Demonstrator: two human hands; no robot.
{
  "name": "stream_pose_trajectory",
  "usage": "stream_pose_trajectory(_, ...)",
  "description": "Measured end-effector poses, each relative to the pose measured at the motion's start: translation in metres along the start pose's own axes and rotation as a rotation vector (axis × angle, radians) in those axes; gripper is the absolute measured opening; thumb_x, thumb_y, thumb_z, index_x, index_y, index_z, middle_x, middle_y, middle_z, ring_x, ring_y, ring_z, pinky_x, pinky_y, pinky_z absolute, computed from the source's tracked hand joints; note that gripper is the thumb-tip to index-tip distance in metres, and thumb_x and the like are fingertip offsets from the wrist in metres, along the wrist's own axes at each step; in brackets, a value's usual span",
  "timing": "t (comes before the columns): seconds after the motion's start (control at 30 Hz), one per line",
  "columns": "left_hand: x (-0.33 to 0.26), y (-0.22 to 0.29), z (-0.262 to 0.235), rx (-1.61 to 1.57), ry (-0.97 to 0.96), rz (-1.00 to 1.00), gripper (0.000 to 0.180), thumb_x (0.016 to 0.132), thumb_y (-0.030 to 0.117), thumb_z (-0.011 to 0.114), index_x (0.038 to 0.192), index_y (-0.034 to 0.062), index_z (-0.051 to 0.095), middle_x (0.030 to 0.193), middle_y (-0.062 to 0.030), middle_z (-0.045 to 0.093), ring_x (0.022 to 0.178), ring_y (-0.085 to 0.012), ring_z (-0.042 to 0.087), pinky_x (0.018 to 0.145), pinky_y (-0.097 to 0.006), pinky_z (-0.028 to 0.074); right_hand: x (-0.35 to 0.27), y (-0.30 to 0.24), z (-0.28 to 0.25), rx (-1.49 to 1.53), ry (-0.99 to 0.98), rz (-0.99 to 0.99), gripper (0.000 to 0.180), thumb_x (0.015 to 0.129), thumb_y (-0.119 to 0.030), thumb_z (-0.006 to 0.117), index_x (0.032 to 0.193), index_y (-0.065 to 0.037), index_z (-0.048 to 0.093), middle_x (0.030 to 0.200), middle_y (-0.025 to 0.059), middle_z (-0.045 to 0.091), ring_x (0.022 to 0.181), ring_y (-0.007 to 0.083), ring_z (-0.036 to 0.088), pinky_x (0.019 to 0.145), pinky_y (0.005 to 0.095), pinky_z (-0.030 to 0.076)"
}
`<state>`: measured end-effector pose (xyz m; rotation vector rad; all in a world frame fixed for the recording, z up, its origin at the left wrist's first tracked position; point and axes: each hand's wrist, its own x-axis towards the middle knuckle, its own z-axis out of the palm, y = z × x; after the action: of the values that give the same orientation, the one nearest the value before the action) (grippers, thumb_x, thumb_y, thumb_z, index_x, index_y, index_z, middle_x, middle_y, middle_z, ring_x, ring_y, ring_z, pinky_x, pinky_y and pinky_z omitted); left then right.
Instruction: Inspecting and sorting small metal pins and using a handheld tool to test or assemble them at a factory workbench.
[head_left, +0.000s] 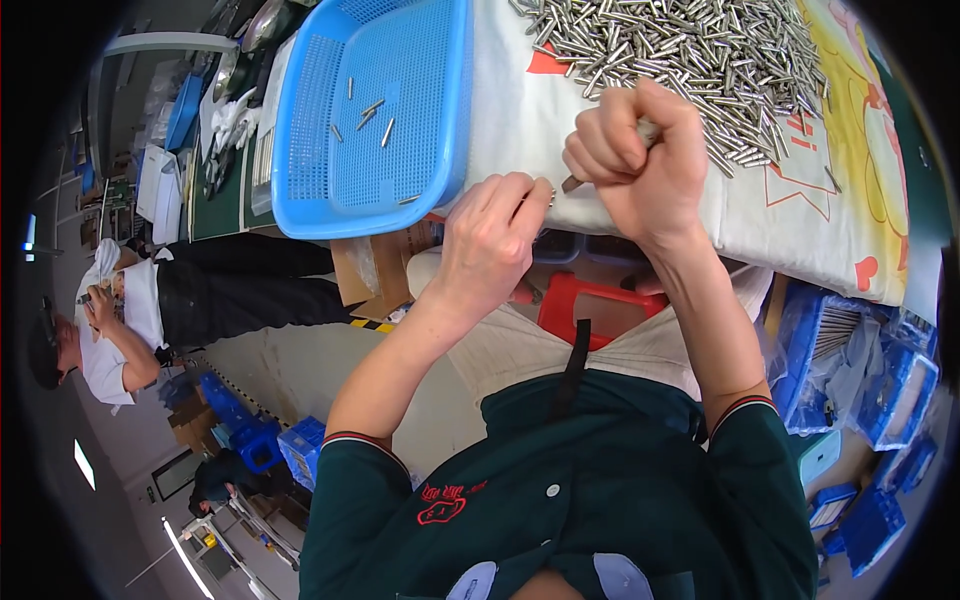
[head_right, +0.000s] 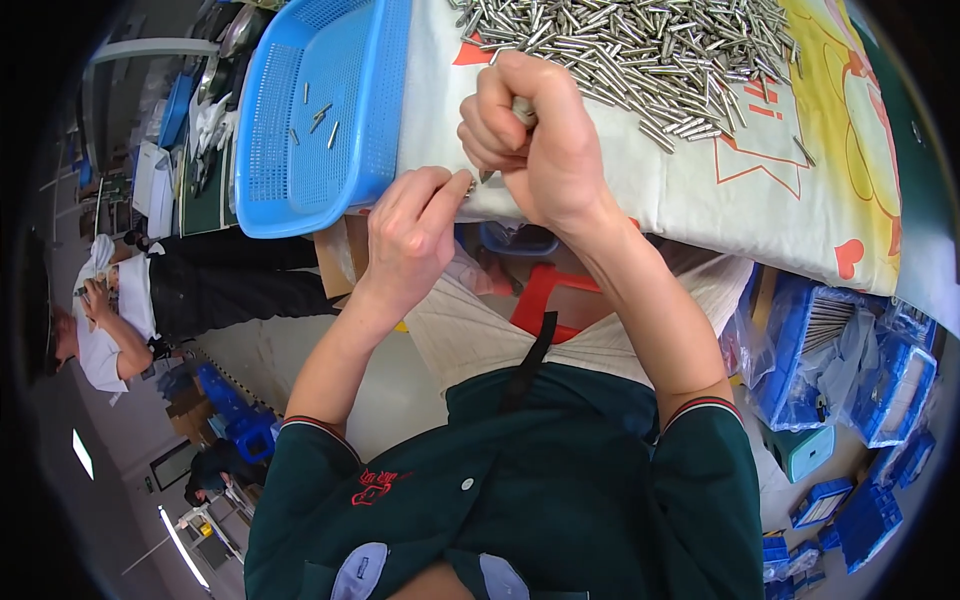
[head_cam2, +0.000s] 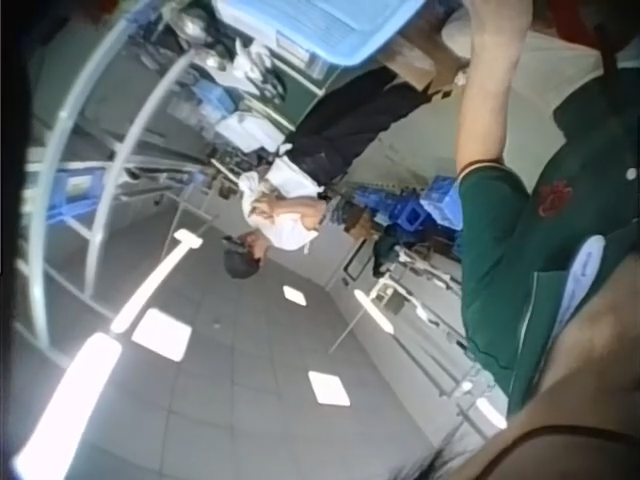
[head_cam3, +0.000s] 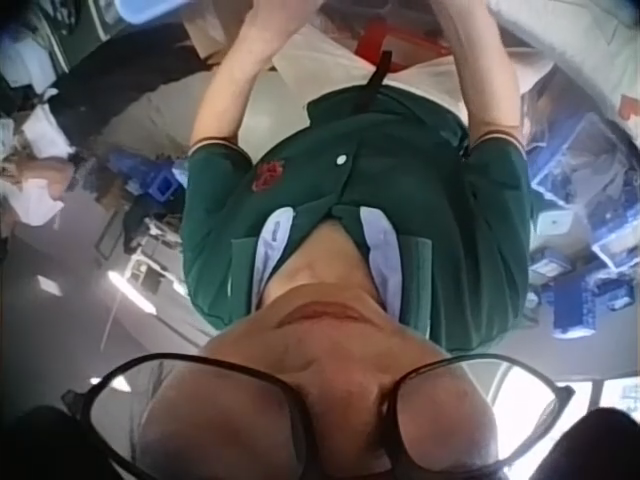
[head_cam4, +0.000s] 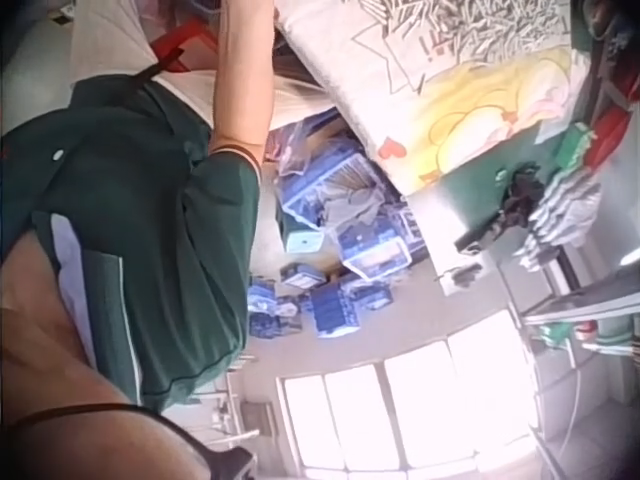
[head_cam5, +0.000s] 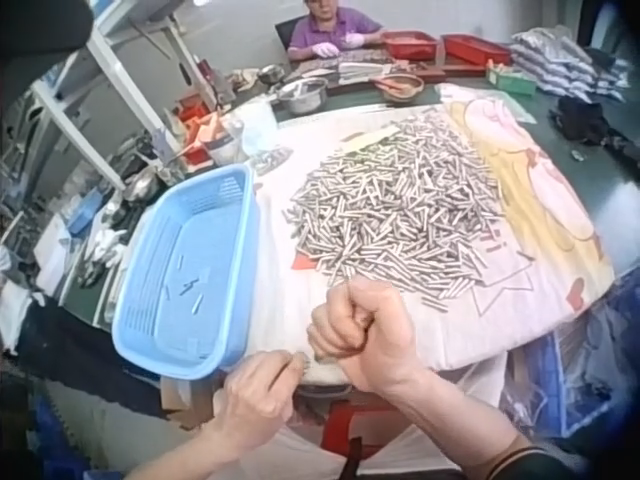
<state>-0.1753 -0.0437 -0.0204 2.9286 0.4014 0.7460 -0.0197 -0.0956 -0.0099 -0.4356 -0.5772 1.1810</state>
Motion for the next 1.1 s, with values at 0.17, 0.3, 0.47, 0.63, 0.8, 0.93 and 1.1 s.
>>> stream_pose_trajectory(0.17,-0.01,0.0,0.008,0.0,0.095,-0.007,0.027,0.059,-0.007,0.056,0.085,-0.0019,0.058,0.076,-0.0089,0.051,0.066,-0.0235,0.053,0.057,-0.033,0.044,-0.021,-0.024,0.005,-0.036,-0.046,-0.203,0.045,0.091,-0.033,0.035,0.053,-0.009,0.032,0.045,-0.0023,0.023,0.042,0.0087,0.016,0.043,0.0268,0.015)
stream_pose_trajectory(0.3,-0.016,0.015,0.003,-0.18,0.233,-0.136,0.019,0.067,-0.008,0.059,0.085,-0.001,0.06,0.076,-0.0089,0.054,0.065,-0.0222,0.055,0.056,-0.03,0.045,-0.058,-0.038,0.028,-0.167,0.179,0.134,0.032,0.089,-0.019,0.05,0.061,-0.007,0.043,0.05,-0.0051,0.033,0.043,0.0034,0.022,0.042,0.0219,0.017)
stream_pose_trajectory(0.47,-0.027,0.055,-0.004,-0.647,0.295,-0.417,0.01,0.08,-0.002,0.059,0.089,0.0006,0.062,0.082,-0.0079,0.06,0.069,-0.0164,0.057,0.061,-0.026,0.045,-0.091,-0.014,0.02,-0.538,0.296,0.297,0.012,0.08,-0.011,0.063,0.082,0.001,0.063,0.069,0.0011,0.059,0.063,0.0042,0.05,0.054,0.0186,0.039)
stream_pose_trajectory(0.63,-0.039,0.066,0.001,-0.753,0.243,-0.508,0.01,0.081,-0.001,0.058,0.09,0.0,0.062,0.084,-0.009,0.062,0.073,-0.0183,0.059,0.064,-0.026,0.047,-0.102,0.002,0.008,-0.42,0.274,0.45,0.013,0.079,-0.012,0.064,0.08,0.0,0.064,0.067,0.0021,0.059,0.058,0.0039,0.047,0.05,0.0181,0.035)
stream_pose_trajectory(0.8,-0.048,0.07,0.005,-0.806,0.247,-0.551,0.01,0.081,-0.001,0.058,0.09,0.0,0.062,0.084,-0.0087,0.063,0.073,-0.0182,0.06,0.065,-0.026,0.048,-0.109,0.01,0.002,-0.302,0.292,0.508,0.012,0.078,-0.015,0.065,0.079,-0.002,0.064,0.065,0.0018,0.059,0.048,0.0009,0.036,0.042,0.0186,0.024)
stream_pose_trajectory(0.93,-0.052,0.069,0.007,-0.722,0.235,-0.509,0.011,0.079,-0.002,0.059,0.089,0.0004,0.061,0.082,-0.0092,0.062,0.071,-0.0201,0.06,0.062,-0.027,0.047,-0.112,0.015,0.002,-0.321,0.295,0.497,0.009,0.082,-0.011,0.062,0.082,-0.001,0.061,0.065,0.0031,0.058,0.044,0.0011,0.03,0.04,0.019,0.019)
stream_pose_trajectory(1.1,-0.058,0.066,0.008,-0.437,0.227,-0.337,0.016,0.073,-0.004,0.06,0.088,0.0016,0.061,0.078,-0.0093,0.059,0.069,-0.0241,0.059,0.058,-0.031,0.047,-0.113,0.018,0.003,-0.447,0.312,0.49,0.008,0.08,-0.009,0.061,0.082,-0.001,0.062,0.064,0.0037,0.058,0.044,0.0019,0.032,0.04,0.0197,0.02)
